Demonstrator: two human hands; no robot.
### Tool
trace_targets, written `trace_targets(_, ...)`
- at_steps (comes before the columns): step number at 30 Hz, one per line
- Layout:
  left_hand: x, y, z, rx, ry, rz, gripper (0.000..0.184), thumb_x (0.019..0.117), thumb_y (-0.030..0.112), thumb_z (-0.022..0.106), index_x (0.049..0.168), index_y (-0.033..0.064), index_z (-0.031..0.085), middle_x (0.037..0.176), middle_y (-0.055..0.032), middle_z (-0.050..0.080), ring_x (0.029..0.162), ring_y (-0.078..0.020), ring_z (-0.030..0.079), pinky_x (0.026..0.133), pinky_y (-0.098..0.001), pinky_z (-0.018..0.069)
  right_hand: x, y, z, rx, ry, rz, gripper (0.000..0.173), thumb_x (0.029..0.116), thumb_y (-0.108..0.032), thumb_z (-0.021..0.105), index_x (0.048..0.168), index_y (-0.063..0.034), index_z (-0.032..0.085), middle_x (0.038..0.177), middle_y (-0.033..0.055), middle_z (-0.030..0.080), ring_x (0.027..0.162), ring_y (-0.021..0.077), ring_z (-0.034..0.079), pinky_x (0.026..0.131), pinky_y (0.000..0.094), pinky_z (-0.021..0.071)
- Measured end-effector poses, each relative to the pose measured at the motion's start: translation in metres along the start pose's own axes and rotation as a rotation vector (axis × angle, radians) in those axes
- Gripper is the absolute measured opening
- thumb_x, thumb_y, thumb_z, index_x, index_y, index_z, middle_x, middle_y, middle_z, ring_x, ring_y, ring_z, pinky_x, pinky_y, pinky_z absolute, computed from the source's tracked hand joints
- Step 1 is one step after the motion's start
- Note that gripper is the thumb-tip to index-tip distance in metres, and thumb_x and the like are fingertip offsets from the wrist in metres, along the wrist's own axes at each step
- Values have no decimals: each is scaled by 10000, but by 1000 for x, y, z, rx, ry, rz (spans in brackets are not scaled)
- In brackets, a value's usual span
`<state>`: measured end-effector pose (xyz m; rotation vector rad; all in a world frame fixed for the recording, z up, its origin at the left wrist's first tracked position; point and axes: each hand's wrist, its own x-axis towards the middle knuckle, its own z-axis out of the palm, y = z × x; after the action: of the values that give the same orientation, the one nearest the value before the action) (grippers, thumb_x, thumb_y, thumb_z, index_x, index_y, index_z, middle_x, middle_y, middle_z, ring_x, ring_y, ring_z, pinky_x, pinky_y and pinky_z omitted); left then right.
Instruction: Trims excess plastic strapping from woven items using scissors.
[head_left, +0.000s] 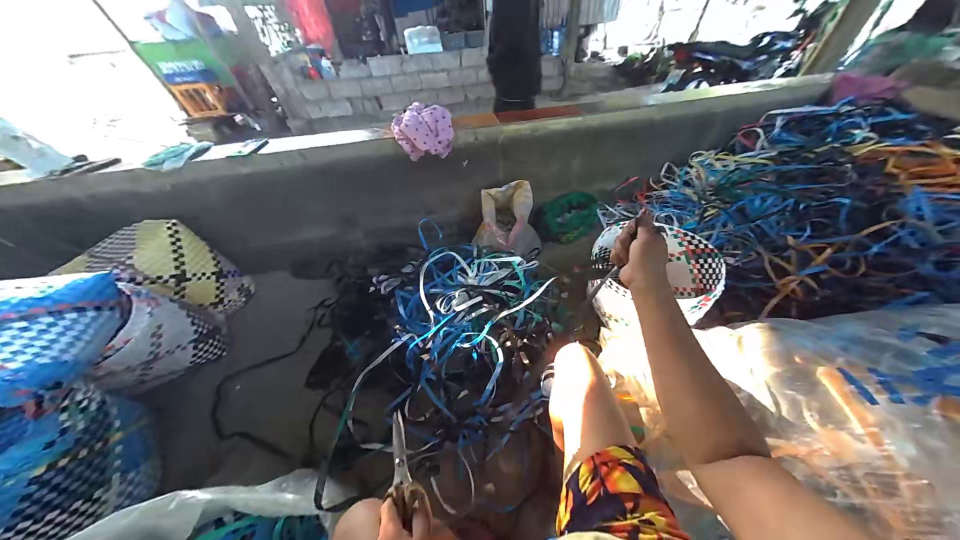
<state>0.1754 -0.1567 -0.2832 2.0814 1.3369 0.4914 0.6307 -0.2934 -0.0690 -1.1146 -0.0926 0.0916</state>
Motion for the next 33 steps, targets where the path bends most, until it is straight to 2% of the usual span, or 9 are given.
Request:
trace_targets(2,8,18,-4,-111,3,4,555,942,116,581,1410,-148,443,1258,-364,595,1178,-476,602,1027,-627,449,-18,7,4,-269,-30,-149,401,1108,-428,388,856,-132,487,611,-51,384,460,63,357,465,250,380)
trace_targets(5,16,65,-13,-236,36,119,467,940,156,612,1314,-112,536,1017,-270,688,914,-393,689,819,-606,541,-51,27,11,-568,-212,-419,309,1083,-259,486,990,13,600,752,42,533,623,110,512,619,330,492)
trace_targets(7,20,98,-23,-396,-81,187,375,892,127,605,1223,-51,613,888,-109,752,759,-213,745,704,-430,631,-71,41,19,-678,-365,-525,255,1048,-189,523,996,35,636,767,66,578,663,126,546,656,354,505)
trace_targets(12,33,132,-28,-681,-545,293,459,909,199,557,1287,-58,525,936,-49,739,828,-160,734,809,-374,622,-113,62,36,-788,-689,-545,289,1033,-199,540,974,57,662,733,112,622,659,185,592,659,407,517)
trace_targets(15,37,143,-26,-741,-595,262,496,928,242,544,1321,-55,487,955,-53,739,855,-164,736,839,-365,616,-136,70,42,-809,-833,-528,320,1036,-221,536,979,59,679,787,149,667,716,235,649,701,441,539)
trace_targets(21,36,148,-37,-890,-674,138,316,1024,55,411,1303,-35,530,843,-76,732,722,-200,746,721,-373,649,-148,81,46,-819,-868,-496,313,1026,-238,550,949,35,683,755,124,656,688,208,628,675,399,516)
trace_targets(23,34,149,-38,-987,-639,94,324,1040,48,381,1314,-46,527,842,-99,745,723,-217,754,716,-380,652,-148,82,47,-842,-875,-449,320,1038,-250,545,969,31,680,769,118,654,703,196,621,691,389,515)
trace_targets(28,39,170,-17,-1189,-244,54,298,1033,29,476,1298,-93,535,1107,-142,725,1010,-199,723,947,-361,587,-172,95,52,-852,-1054,-291,337,1067,-244,495,1086,44,669,911,167,687,845,259,670,805,439,543)
trace_targets(33,44,182,-2,-1277,51,-4,146,975,-51,553,1118,-32,577,936,-43,713,856,-91,692,787,-260,586,-202,107,52,-676,-1155,-148,291,1055,-84,448,1212,55,650,1170,162,696,1077,168,669,981,310,523)
